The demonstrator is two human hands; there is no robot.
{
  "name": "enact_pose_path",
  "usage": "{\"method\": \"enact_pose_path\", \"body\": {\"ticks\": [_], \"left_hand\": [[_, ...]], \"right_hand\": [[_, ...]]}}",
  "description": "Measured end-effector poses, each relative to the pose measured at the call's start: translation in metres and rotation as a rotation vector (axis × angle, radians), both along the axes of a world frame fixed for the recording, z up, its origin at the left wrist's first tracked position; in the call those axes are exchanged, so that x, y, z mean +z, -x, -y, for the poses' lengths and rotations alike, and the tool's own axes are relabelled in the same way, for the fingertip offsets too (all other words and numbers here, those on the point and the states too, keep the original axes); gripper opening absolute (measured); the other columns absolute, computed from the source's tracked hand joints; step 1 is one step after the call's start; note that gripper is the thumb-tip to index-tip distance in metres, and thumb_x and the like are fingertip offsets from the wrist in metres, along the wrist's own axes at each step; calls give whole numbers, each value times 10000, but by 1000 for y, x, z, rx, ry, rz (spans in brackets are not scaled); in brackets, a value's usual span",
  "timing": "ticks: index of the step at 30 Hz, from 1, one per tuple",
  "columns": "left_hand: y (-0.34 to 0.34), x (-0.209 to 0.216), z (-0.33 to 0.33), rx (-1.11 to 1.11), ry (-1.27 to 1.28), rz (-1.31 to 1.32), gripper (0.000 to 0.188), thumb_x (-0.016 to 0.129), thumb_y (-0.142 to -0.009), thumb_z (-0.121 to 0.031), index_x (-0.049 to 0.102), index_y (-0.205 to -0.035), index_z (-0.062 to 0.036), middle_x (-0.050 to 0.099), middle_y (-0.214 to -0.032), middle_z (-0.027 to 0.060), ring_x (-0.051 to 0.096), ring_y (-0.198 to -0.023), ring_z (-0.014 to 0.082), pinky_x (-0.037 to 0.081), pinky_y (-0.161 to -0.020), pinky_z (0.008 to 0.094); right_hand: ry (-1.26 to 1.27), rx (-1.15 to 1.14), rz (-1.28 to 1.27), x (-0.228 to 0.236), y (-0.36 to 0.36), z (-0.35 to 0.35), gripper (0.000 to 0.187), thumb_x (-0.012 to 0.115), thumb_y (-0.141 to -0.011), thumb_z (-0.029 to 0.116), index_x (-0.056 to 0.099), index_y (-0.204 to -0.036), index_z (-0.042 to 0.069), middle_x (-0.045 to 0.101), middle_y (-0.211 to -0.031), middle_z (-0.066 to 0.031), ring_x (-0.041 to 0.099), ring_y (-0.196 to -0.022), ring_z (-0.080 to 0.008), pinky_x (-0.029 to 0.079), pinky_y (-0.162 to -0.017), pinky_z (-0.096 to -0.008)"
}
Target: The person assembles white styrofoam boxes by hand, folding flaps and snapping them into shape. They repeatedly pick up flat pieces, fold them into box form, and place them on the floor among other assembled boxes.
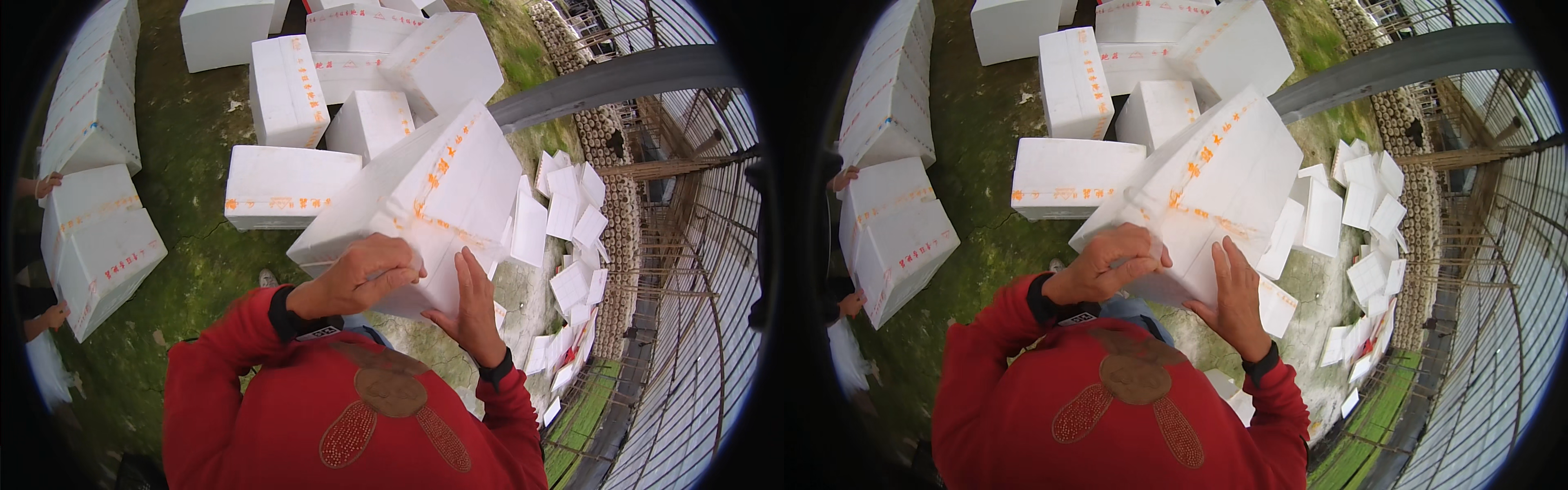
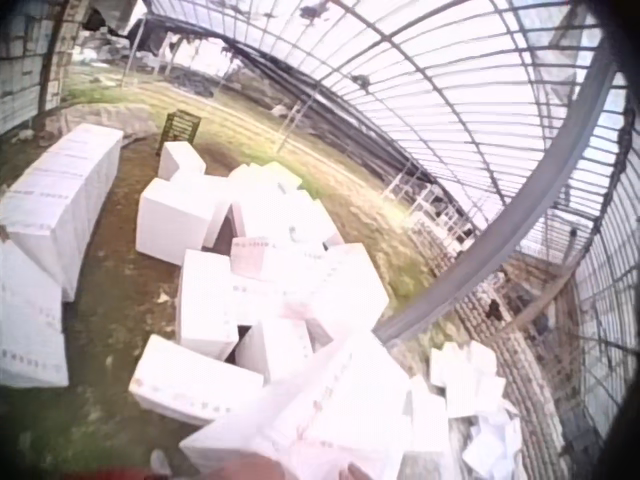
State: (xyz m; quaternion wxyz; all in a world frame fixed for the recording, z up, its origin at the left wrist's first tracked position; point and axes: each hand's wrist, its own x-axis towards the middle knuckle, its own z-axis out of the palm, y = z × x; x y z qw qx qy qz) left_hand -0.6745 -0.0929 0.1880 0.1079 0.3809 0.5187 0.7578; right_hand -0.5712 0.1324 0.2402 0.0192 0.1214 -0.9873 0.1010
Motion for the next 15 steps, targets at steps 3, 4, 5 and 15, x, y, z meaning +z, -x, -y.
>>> {"method": "enact_pose_path", "body": {"ticks": [3, 4, 5, 15], "left_hand": [[30, 36, -12, -103, -93, 124, 203, 503, -980, -140, 603, -901, 18, 632, -955, 105, 576, -886, 158, 462, -801, 299], [36, 46, -15, -131, -130, 152, 225, 482, -998, -161, 579, -908, 21, 623, -966, 91, 567, -900, 140, 460, -822, 295], [42, 53, -17, -126, -187, 127, 241, 475, -1006, -175, 566, -896, 18, 621, -955, 112, 577, -886, 161, 464, -824, 300], [34, 58, 170, 569, -415, 266, 289, 391, -1034, -297, 568, -964, -80, 602, -932, 49, 543, -721, 144, 428, -662, 270]], "right_hand": [[-125, -24, -49, 10, 14, -12, 1020, 866, -603, 282, 323, -1434, 48, 310, -1464, -237, 376, -1290, -416, 342, -976, -475], [-104, -45, -102, 14, 18, -19, 960, 849, -632, 272, 351, -1422, 49, 306, -1463, -238, 384, -1279, -413, 341, -976, -477], [-111, -110, -137, 17, 21, -26, 899, 819, -679, 267, 360, -1418, 43, 344, -1445, -237, 400, -1272, -402, 345, -984, -472], [252, -271, -265, 24, 11, -204, 683, 701, -821, 286, 413, -1371, 0, 526, -1287, -244, 525, -1167, -379, 411, -989, -420]]}}
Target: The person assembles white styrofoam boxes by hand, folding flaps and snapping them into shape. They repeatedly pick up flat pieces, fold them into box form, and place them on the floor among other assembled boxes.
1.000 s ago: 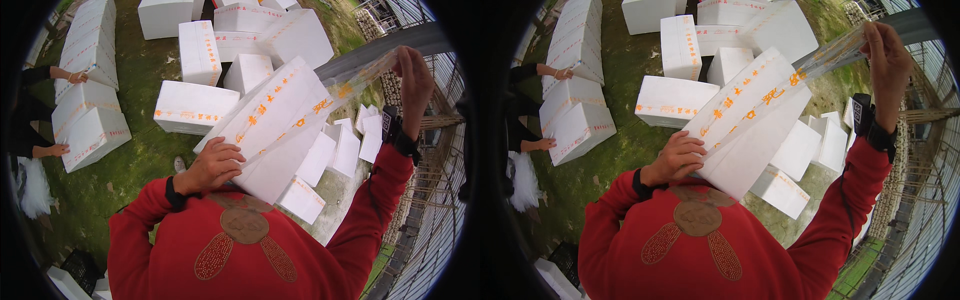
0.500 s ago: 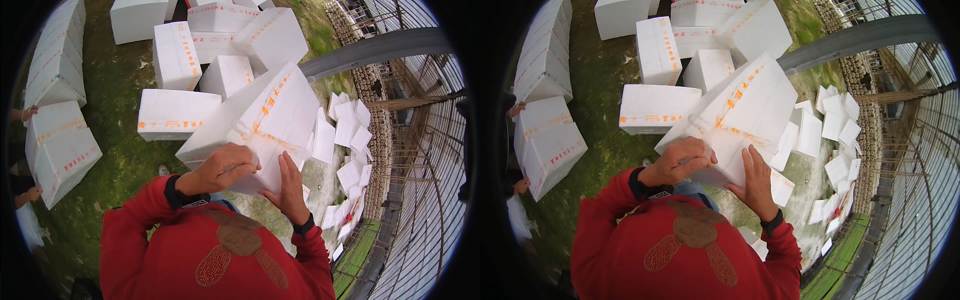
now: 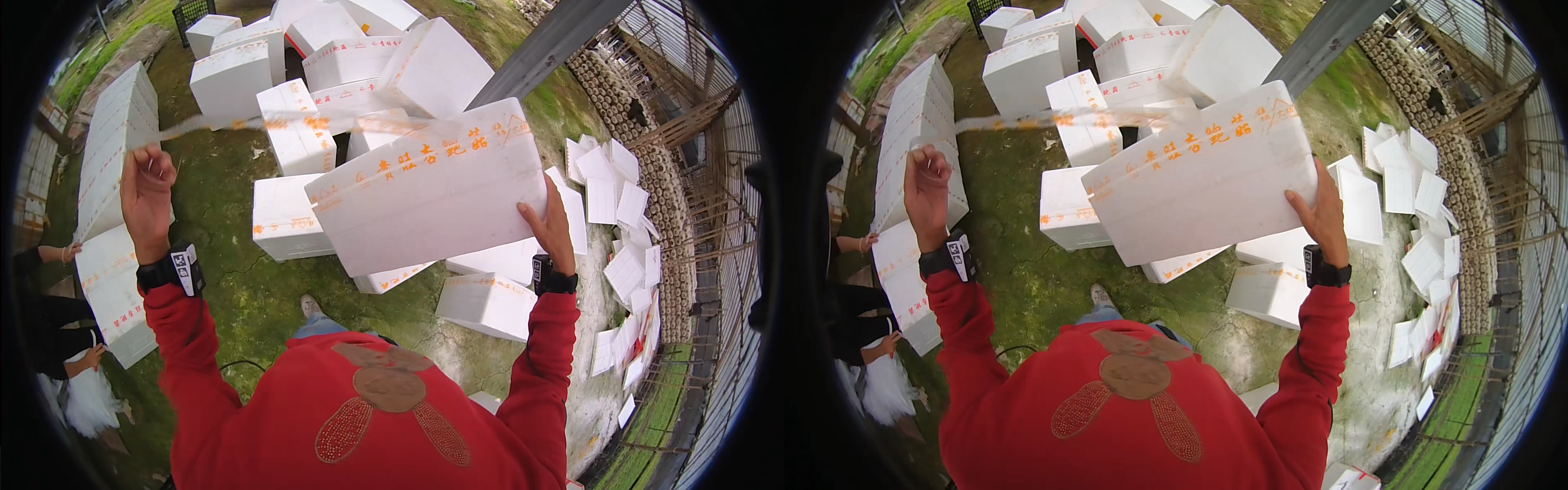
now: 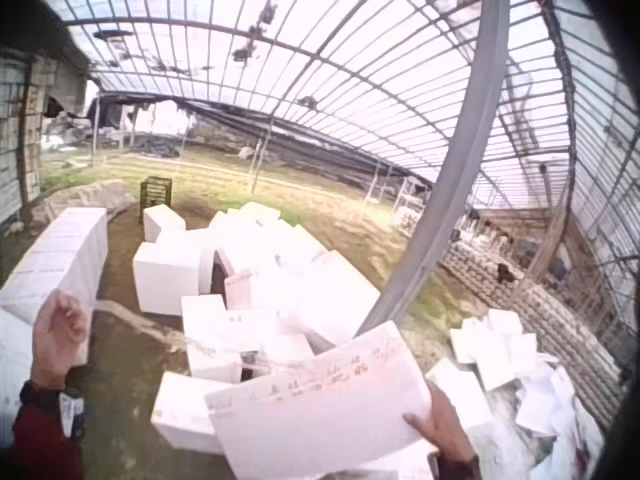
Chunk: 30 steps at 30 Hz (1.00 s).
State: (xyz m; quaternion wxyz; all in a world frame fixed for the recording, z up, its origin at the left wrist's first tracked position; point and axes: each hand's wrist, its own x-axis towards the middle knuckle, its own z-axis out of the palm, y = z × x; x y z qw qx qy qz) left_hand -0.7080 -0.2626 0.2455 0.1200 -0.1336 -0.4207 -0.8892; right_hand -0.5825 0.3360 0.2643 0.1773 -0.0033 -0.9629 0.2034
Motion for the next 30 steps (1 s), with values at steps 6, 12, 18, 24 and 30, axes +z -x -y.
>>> {"method": "enact_pose_path", "body": {"ticks": [6, 12, 18, 24, 30], "left_hand": [[-102, -175, 44, 2, 1582, 15, 268, 454, -971, -209, 636, -928, -16, 639, -786, 47, 611, -757, 157, 464, -665, 314], [-261, -302, 125, -567, 1049, 1286, 385, 516, -917, -217, 558, -1187, 53, 704, -1002, 168, 665, -982, 329, 550, -787, 384], [-377, -373, 218, -129, 1546, 1229, 639, 605, -880, -428, 441, -1363, -42, 548, -1286, 141, 584, -1110, 307, 504, -898, 437], [-398, -383, 126, -274, 1478, 1301, 631, 607, -905, -348, 398, -1411, -34, 502, -1363, 182, 538, -1187, 327, 456, -949, 424], [-142, -320, -30, -190, 973, 620, 467, 640, -904, -311, 550, -1254, -15, 615, -1189, 130, 585, -1096, 251, 451, -946, 371]], "right_hand": [[213, -14, -2, -2, -18, -52, 635, 655, -875, 267, 399, -1375, -30, 532, -1279, -215, 512, -1179, -301, 385, -1011, -379], [254, -23, 49, -8, -40, -70, 665, 648, -883, 259, 355, -1408, -28, 477, -1352, -197, 456, -1239, -281, 335, -1056, -360], [271, -54, 105, -15, -44, -90, 708, 648, -882, 299, 331, -1424, -27, 422, -1397, -202, 404, -1283, -282, 304, -1079, -361], [312, -33, 203, -15, -42, -117, 719, 644, -874, 295, 325, -1431, -31, 429, -1397, -195, 395, -1287, -274, 283, -1087, -344], [350, -91, 264, -9, -41, -119, 705, 636, -878, 244, 310, -1446, -18, 446, -1392, -165, 424, -1261, -247, 308, -1071, -338]]}}
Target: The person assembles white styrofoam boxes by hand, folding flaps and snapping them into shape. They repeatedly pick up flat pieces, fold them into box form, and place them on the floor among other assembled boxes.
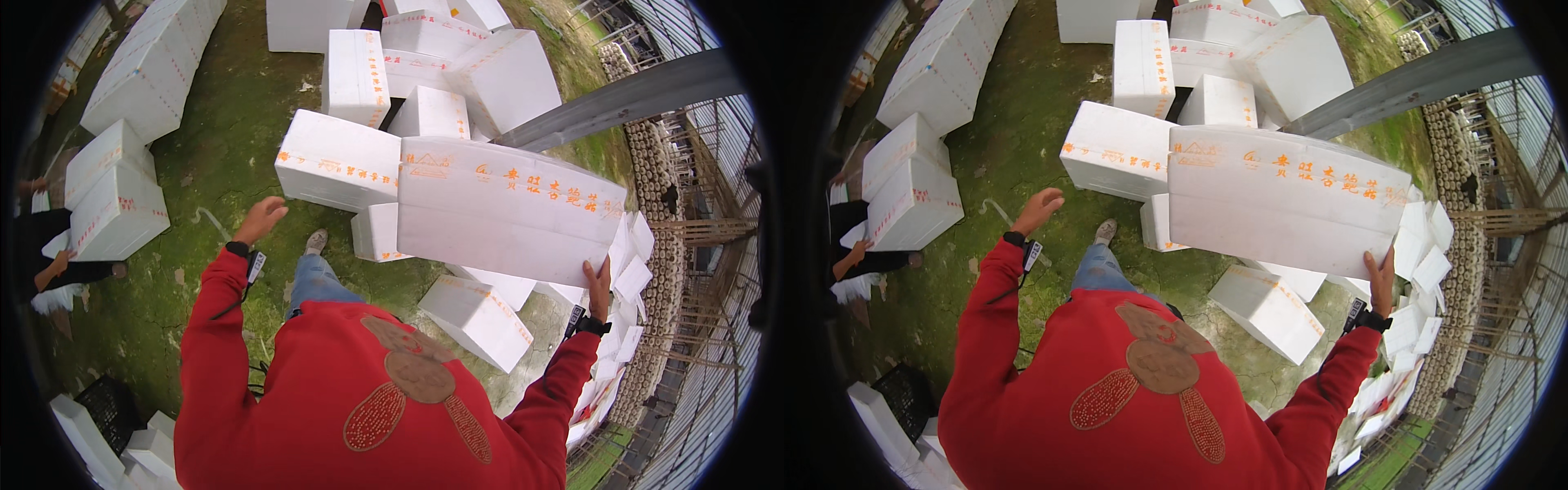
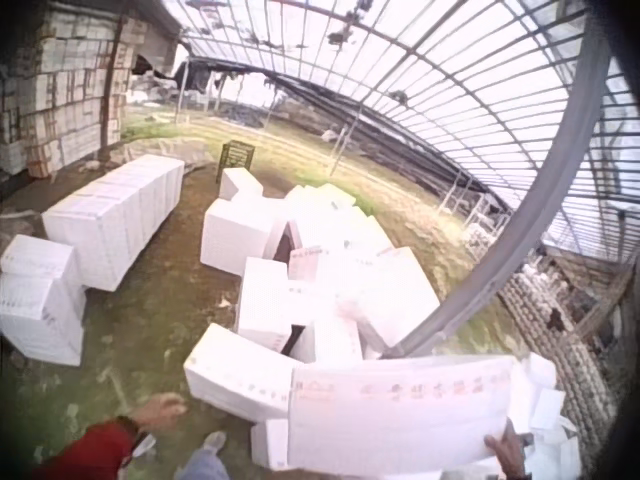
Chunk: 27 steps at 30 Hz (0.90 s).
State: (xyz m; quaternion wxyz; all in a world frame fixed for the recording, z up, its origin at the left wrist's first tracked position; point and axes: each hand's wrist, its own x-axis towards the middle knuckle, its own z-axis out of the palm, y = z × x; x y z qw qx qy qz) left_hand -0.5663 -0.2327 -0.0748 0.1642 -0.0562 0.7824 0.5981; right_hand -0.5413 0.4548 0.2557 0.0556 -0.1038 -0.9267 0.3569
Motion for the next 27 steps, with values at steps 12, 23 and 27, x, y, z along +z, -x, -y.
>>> {"method": "enact_pose_path", "body": {"ticks": [12, 23, 27], "left_hand": [[210, 127, -237, -508, -319, -304, 832, 868, -677, -292, 441, -1338, -24, 450, -1280, 134, 515, -1098, 227, 483, -846, 324], [108, 184, -228, -406, -112, -279, 285, 708, -794, -39, 532, -1018, -14, 469, -634, 26, 500, -526, 110, 421, -497, 263], [102, 168, -248, -592, -9, -439, 434, 757, -790, -168, 559, -1155, -44, 557, -1039, 128, 591, -801, 217, 497, -662, 319]], "right_hand": [[-252, -580, -179, -29, 27, -3, 851, 727, -795, 452, 377, -1385, -51, 550, -1239, -263, 541, -1149, -348, 422, -978, -405], [-279, -12, -16, 25, 106, 91, 718, 683, -849, 464, 447, -1347, 5, 451, -1364, -207, 413, -1299, -322, 331, -1083, -383], [-580, 305, 113, -42, 50, 223, 945, 801, -694, 473, 361, -1422, 62, 339, -1447, -231, 292, -1348, -445, 286, -1037, -611]]}}
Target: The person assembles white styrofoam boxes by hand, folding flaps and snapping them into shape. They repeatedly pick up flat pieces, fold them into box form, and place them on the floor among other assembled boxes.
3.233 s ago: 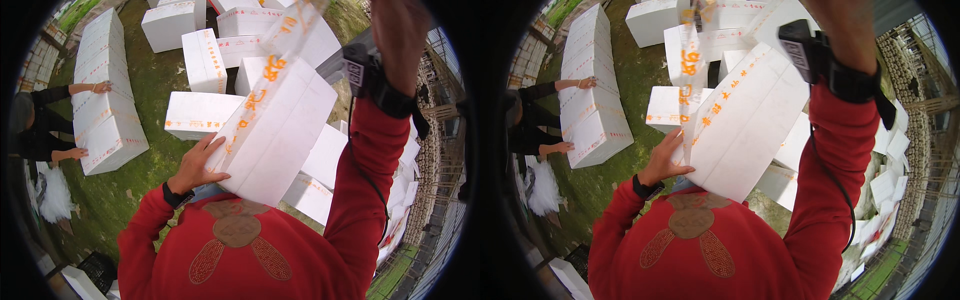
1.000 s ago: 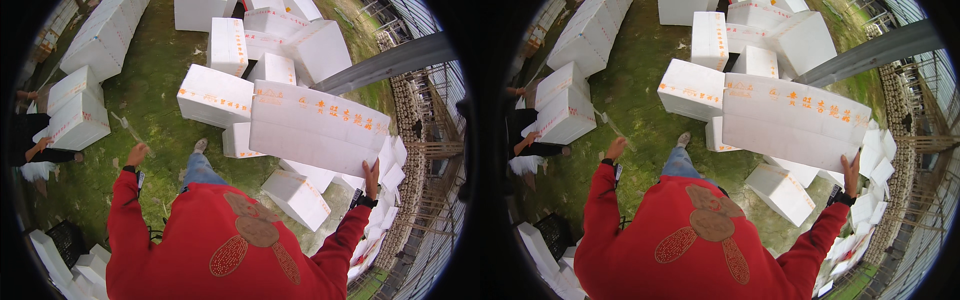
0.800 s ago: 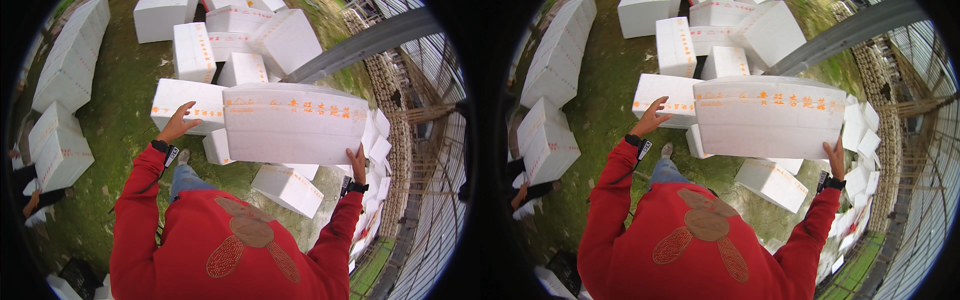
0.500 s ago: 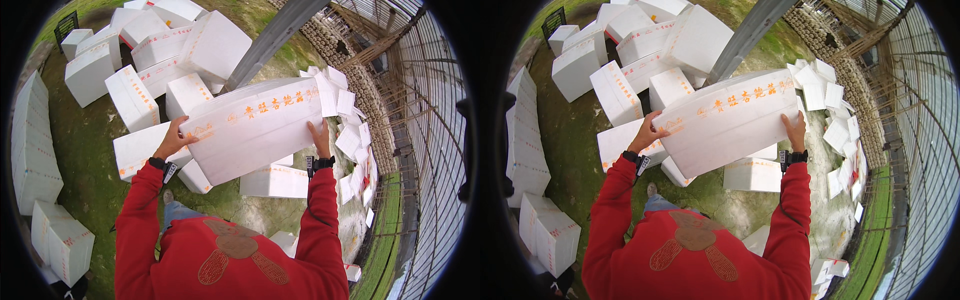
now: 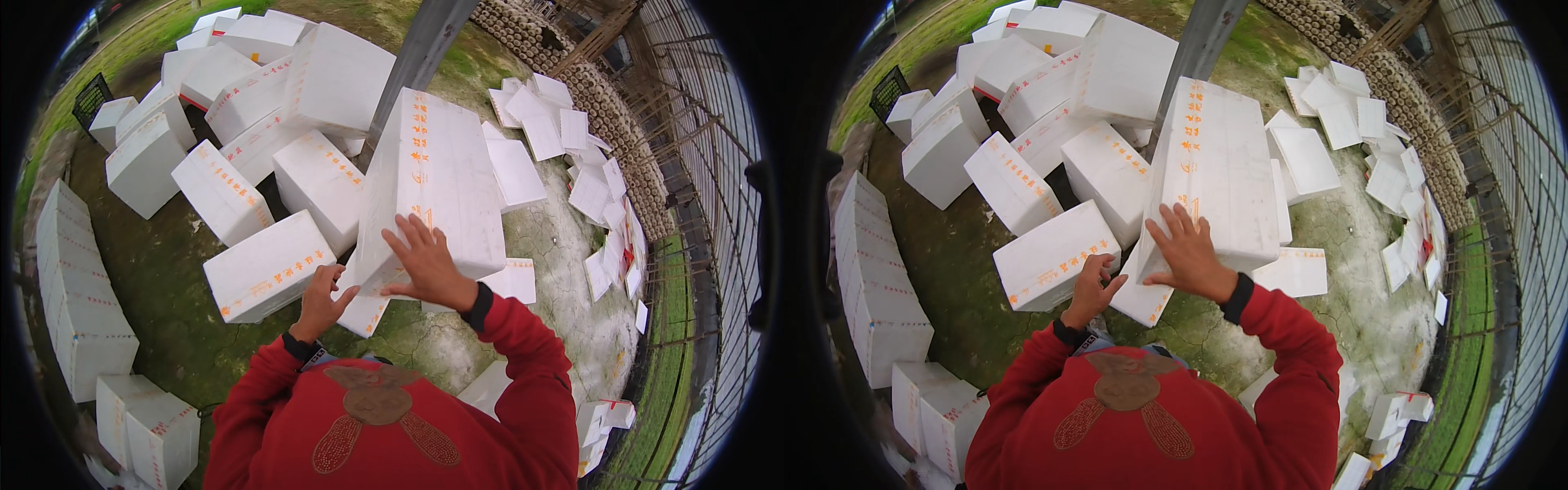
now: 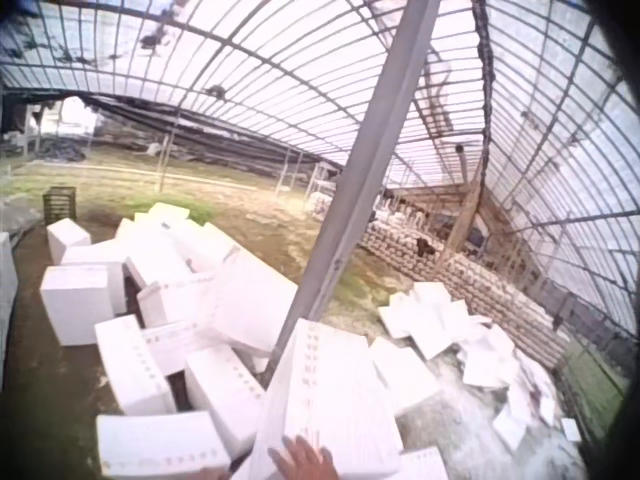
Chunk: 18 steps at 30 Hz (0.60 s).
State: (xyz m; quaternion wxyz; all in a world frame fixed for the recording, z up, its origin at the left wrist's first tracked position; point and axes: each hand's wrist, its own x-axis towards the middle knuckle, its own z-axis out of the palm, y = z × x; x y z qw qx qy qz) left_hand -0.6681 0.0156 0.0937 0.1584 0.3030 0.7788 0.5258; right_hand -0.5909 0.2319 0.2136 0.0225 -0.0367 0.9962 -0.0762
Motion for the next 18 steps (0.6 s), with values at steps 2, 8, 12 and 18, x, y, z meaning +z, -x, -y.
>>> {"method": "enact_pose_path", "body": {"ticks": [2, 8, 12, 18], "left_hand": [[-2, 4, -9, -34, -178, -251, 497, 757, -782, -200, 546, -1210, -61, 515, -1192, 147, 553, -1011, 276, 476, -801, 354], [-2, 36, -84, -447, -168, -680, 609, 709, -799, -356, 495, -1317, -119, 389, -1457, 122, 376, -1344, 307, 351, -1014, 434], [5, 40, -133, -565, -135, -808, 610, 694, -799, -390, 491, -1304, -115, 408, -1443, 111, 379, -1347, 264, 348, -983, 434], [6, 34, -139, -570, -106, -884, 554, 714, -757, -407, 550, -1234, -178, 450, -1381, 88, 384, -1325, 223, 357, -912, 409]], "right_hand": [[-23, -55, -39, -16, -25, 17, 1024, 832, -656, 434, 303, -1455, 72, 309, -1466, -225, 276, -1358, -447, 272, -1045, -611], [226, -212, -249, -31, -61, -30, 1022, 852, -640, 224, 260, -1440, -9, 309, -1454, -239, 311, -1352, -417, 310, -1095, -454], [386, -202, -279, -32, -77, -63, 904, 801, -696, 170, 287, -1414, -23, 342, -1425, -250, 351, -1323, -417, 344, -1074, -440], [-107, -391, -338, -49, -87, -70, 1002, 756, -626, 620, 416, -1370, 41, 368, -1447, -157, 290, -1379, -343, 228, -1089, -515]]}}
